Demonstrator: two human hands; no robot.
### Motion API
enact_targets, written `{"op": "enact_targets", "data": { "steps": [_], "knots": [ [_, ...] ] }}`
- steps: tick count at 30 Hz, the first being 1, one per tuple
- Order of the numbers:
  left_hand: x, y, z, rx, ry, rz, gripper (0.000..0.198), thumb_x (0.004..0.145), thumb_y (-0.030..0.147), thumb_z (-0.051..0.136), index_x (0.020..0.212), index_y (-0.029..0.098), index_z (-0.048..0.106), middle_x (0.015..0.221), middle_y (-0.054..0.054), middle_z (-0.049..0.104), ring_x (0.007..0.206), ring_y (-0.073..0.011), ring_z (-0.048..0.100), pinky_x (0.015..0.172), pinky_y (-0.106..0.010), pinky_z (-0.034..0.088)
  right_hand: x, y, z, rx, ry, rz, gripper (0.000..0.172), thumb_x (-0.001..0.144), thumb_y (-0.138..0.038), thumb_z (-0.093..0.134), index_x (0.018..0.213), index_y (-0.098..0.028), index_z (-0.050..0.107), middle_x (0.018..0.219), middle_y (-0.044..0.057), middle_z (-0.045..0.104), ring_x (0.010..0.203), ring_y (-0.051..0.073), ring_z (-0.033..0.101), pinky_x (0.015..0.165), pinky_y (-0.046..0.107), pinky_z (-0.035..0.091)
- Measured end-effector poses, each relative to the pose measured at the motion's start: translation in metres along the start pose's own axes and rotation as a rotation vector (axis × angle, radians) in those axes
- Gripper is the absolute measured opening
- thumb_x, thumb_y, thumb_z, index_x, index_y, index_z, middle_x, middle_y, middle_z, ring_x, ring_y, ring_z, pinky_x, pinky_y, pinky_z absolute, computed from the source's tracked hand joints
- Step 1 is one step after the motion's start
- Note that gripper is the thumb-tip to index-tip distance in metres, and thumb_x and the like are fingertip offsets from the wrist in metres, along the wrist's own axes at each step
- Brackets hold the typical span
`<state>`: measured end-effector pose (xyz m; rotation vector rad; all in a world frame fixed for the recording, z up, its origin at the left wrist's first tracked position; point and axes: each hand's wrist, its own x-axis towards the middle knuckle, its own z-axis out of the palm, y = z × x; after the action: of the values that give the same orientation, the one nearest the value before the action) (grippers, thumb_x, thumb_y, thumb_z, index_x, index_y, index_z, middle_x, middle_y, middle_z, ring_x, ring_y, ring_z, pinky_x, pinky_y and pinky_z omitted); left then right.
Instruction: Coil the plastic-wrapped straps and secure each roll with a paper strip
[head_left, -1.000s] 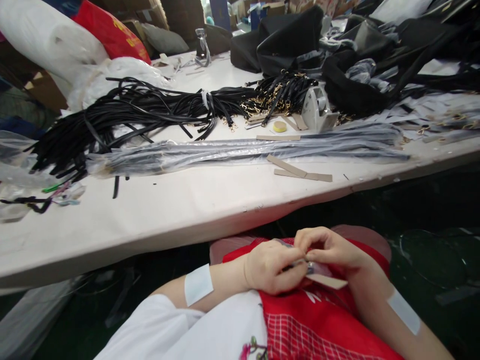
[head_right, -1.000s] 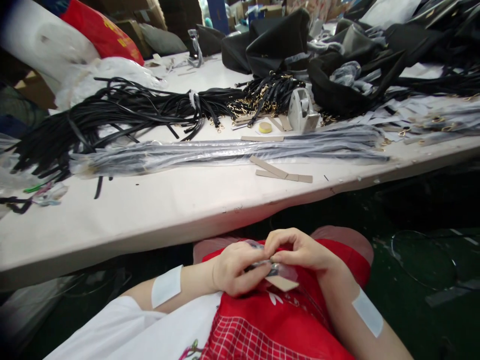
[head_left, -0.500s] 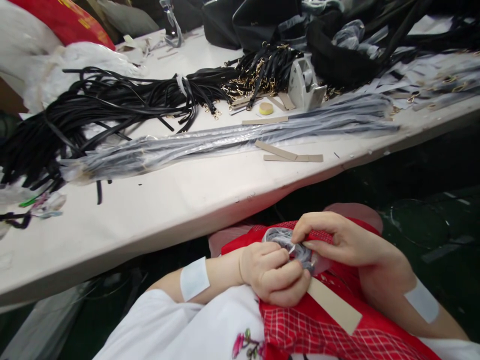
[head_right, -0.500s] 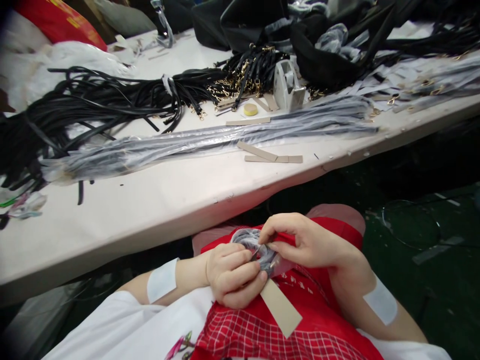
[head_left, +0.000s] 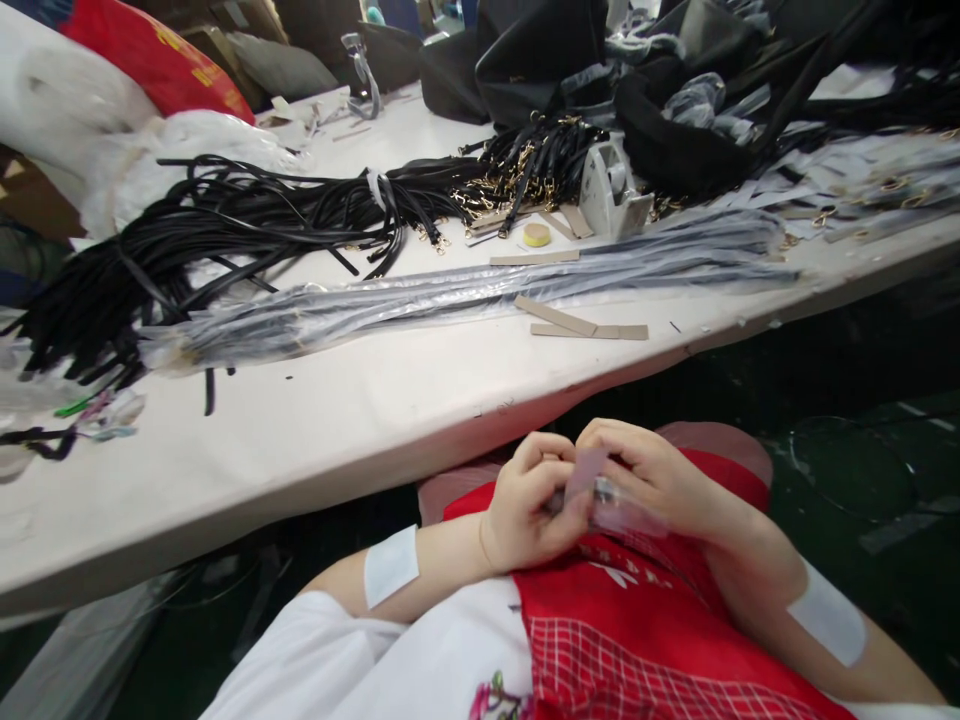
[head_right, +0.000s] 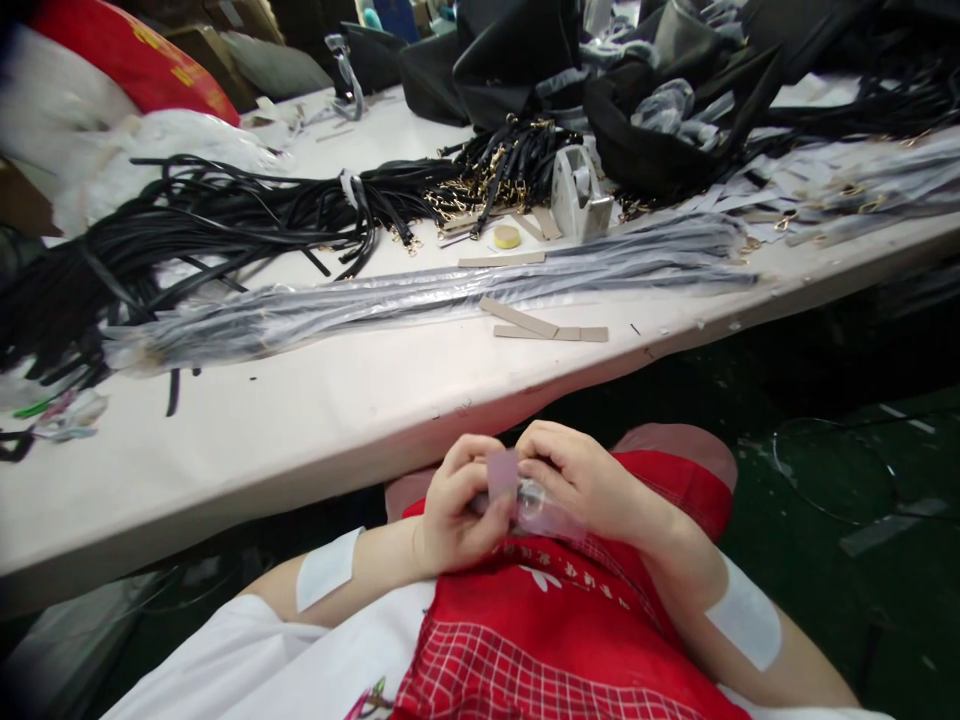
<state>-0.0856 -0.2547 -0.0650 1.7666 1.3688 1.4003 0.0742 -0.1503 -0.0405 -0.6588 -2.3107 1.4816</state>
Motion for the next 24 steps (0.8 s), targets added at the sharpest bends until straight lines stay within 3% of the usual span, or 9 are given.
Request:
{"op": "enact_targets", "data": {
  "steps": [1,3,7,11,20,24],
  "knots": [
    [0.004,0.000,0.001,-0.033,0.069,-0.061,0.015,0.089,0.031,0.056,0.089,0.018,0.064,0.099,-0.010,0.060,0.089,-0.0186,0.058,0.078,-0.032,0.051,0.001,0.003,0.002,0.011,0.063,0.034,0.022,0.095,-0.027,0.048,0.077,-0.018,0.057,0.078,0.002,0.060,0.072,0.015,0.056,0.066,0.025,0.044],
    [0.010,-0.002,0.003,-0.107,0.088,-0.189,0.018,0.092,0.032,0.053,0.089,0.017,0.062,0.100,-0.009,0.057,0.094,-0.0189,0.055,0.086,-0.033,0.048,0.003,0.008,0.004,0.032,0.144,0.107,0.025,0.095,-0.032,0.048,0.074,-0.019,0.055,0.074,0.002,0.059,0.066,0.014,0.053,0.060,0.024,0.043],
    [0.016,-0.006,0.004,-0.261,-0.038,-0.415,0.027,0.096,0.039,0.048,0.096,0.016,0.061,0.099,-0.007,0.056,0.093,-0.0173,0.053,0.088,-0.031,0.045,0.006,0.019,0.005,0.035,0.178,0.192,0.025,0.091,-0.035,0.051,0.075,-0.019,0.060,0.070,0.002,0.062,0.063,0.015,0.055,0.056,0.024,0.043],
    [0.018,-0.007,0.001,-0.415,-0.161,-0.598,0.036,0.094,0.049,0.046,0.090,0.015,0.056,0.085,-0.002,0.054,0.077,-0.0137,0.049,0.074,-0.026,0.044,0.008,0.031,0.007,0.040,0.179,0.245,0.024,0.088,-0.034,0.052,0.074,-0.019,0.063,0.071,0.003,0.068,0.064,0.017,0.060,0.058,0.025,0.045],
    [0.015,-0.001,0.001,-0.322,-0.343,-0.589,0.028,0.094,0.040,0.048,0.082,0.016,0.055,0.073,0.002,0.052,0.065,-0.0095,0.045,0.061,-0.021,0.038,0.012,0.032,0.010,0.071,0.202,0.218,0.022,0.088,-0.033,0.053,0.073,-0.019,0.060,0.066,0.000,0.062,0.060,0.014,0.054,0.056,0.024,0.042],
    [0.010,-0.004,0.005,-0.262,-0.333,-0.600,0.032,0.095,0.041,0.045,0.076,0.016,0.052,0.064,0.004,0.049,0.058,-0.0083,0.042,0.055,-0.021,0.034,0.016,0.025,0.005,0.054,0.186,0.195,0.027,0.090,-0.036,0.053,0.071,-0.018,0.059,0.065,0.000,0.059,0.060,0.014,0.052,0.056,0.024,0.040]
  ]
}}
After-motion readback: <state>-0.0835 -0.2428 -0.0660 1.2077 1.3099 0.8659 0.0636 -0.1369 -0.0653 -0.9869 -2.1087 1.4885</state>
